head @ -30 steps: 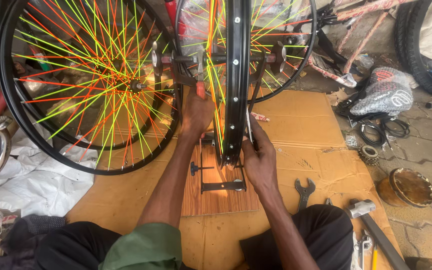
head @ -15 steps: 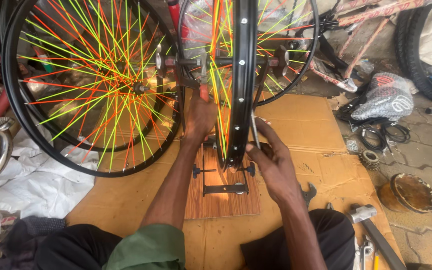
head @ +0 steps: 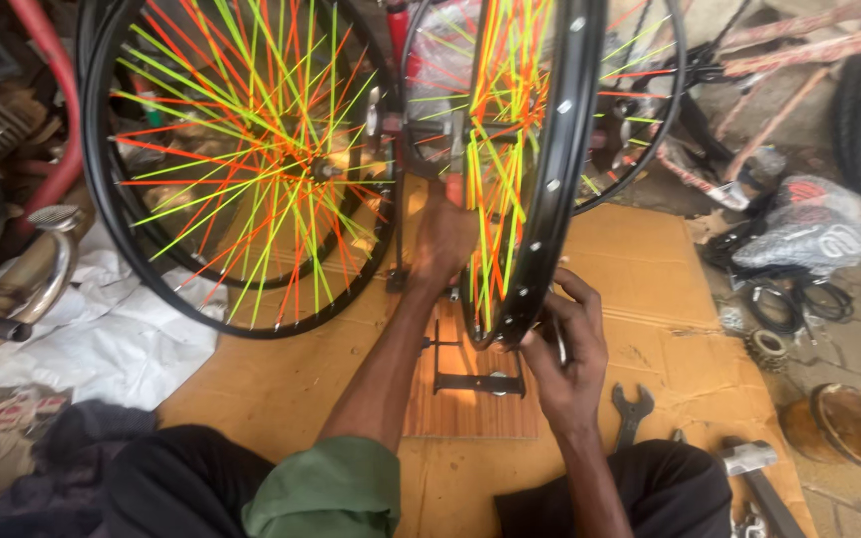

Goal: The person sits on the floor and works on a bicycle wheel mounted on a truing stand. They rotate the wheel, adjust the spokes with their fingers, and use a spoke wrench to tighten or loosen the nipples. The person also uses pliers to adjust the stand and continues to fine-tune the wheel alignment.

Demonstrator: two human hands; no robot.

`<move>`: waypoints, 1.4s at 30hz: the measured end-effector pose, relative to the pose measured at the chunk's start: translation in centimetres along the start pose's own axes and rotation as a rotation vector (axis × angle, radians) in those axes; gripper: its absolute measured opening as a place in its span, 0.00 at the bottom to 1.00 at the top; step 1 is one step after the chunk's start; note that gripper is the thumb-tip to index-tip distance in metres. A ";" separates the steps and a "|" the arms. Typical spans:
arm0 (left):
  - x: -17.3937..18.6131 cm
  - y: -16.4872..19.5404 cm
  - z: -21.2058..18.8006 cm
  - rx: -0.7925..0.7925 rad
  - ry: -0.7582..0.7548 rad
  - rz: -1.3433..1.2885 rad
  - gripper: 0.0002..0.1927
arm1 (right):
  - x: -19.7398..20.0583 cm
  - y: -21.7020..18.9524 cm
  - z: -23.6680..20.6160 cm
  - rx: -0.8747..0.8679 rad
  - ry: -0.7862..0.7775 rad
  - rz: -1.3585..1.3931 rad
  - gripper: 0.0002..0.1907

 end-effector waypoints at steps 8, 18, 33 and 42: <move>-2.5 -3.3 3.9 -0.154 0.056 -0.065 0.19 | 0.1 -1.3 1.5 0.091 0.214 -0.126 0.18; -0.3 -2.0 1.2 -0.254 0.100 0.087 0.29 | 0.1 -4.3 3.0 0.359 0.159 -0.156 0.23; -0.1 -1.5 1.3 -0.280 0.065 0.128 0.26 | -0.6 -2.1 9.2 0.638 0.176 0.471 0.21; 0.4 0.6 -1.2 -0.069 -0.054 -0.069 0.27 | 1.5 -2.8 13.5 0.539 0.140 0.672 0.21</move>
Point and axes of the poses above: each hand's wrist, its own z-axis towards the middle knuckle, its own x-axis out of the back of the hand, y = z × x, the point moved 2 cm from there along z, towards the middle knuckle, and after that the axes turned 5 degrees about -y, right-handed, at the moved point
